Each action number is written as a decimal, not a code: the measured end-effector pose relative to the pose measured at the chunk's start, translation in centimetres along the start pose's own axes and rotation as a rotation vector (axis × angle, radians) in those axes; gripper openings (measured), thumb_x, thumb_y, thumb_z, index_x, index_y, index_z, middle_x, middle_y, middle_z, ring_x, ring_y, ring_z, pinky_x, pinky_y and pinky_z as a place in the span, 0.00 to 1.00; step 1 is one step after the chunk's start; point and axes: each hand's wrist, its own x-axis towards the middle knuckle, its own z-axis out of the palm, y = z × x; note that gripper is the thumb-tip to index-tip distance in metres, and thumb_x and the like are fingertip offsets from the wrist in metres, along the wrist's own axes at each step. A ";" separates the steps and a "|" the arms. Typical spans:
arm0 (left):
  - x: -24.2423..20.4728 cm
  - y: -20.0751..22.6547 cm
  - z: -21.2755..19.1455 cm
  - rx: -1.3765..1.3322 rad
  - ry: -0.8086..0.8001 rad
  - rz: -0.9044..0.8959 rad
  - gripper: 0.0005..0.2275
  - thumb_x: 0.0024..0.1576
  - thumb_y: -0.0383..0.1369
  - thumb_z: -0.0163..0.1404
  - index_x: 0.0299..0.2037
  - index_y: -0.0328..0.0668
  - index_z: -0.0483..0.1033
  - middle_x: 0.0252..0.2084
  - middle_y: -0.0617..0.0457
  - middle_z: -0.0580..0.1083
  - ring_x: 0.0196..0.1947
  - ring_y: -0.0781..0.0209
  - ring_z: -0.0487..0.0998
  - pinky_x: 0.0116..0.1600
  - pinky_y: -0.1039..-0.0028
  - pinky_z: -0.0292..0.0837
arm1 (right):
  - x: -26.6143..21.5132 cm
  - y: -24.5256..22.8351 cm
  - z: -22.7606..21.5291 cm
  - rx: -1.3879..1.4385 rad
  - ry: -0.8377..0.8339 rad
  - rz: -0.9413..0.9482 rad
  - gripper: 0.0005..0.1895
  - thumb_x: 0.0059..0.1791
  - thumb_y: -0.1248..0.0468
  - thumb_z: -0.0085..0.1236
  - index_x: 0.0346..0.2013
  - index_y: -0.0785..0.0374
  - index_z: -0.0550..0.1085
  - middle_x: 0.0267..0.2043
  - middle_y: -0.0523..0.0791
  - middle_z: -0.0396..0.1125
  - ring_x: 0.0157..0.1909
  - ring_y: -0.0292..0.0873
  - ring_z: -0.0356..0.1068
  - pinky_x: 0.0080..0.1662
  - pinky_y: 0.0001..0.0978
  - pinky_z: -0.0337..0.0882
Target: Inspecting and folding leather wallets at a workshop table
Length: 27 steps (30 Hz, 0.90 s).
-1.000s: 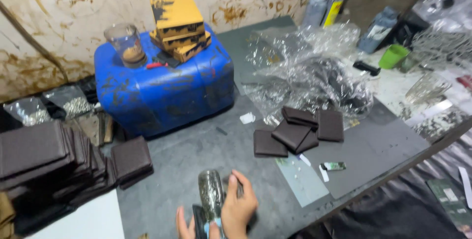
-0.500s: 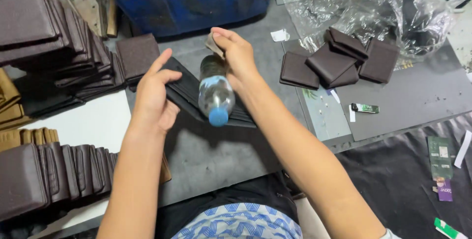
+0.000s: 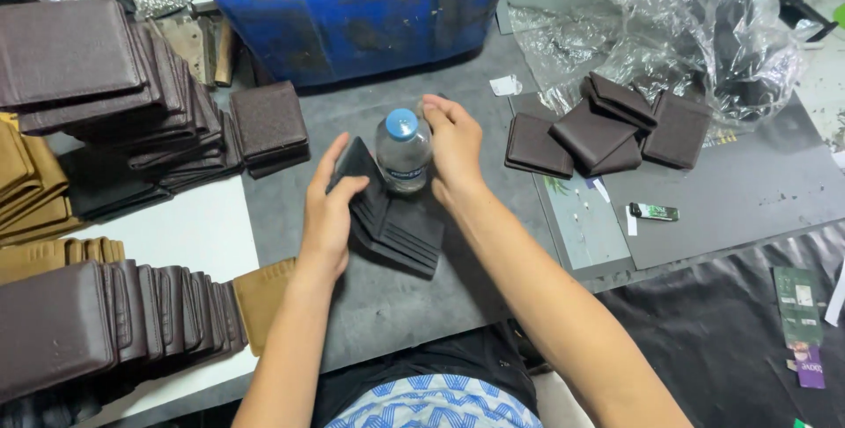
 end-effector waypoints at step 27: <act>-8.1 -8.0 -2.4 0.557 0.230 -0.085 0.10 0.53 0.37 0.53 0.38 0.42 0.81 0.30 0.50 0.81 0.34 0.58 0.78 0.44 0.67 0.68 | -6.3 -9.0 -8.2 -0.659 0.092 -1.121 0.11 0.50 0.69 0.65 0.46 0.65 0.77 0.48 0.48 0.74 0.50 0.44 0.75 0.55 0.34 0.73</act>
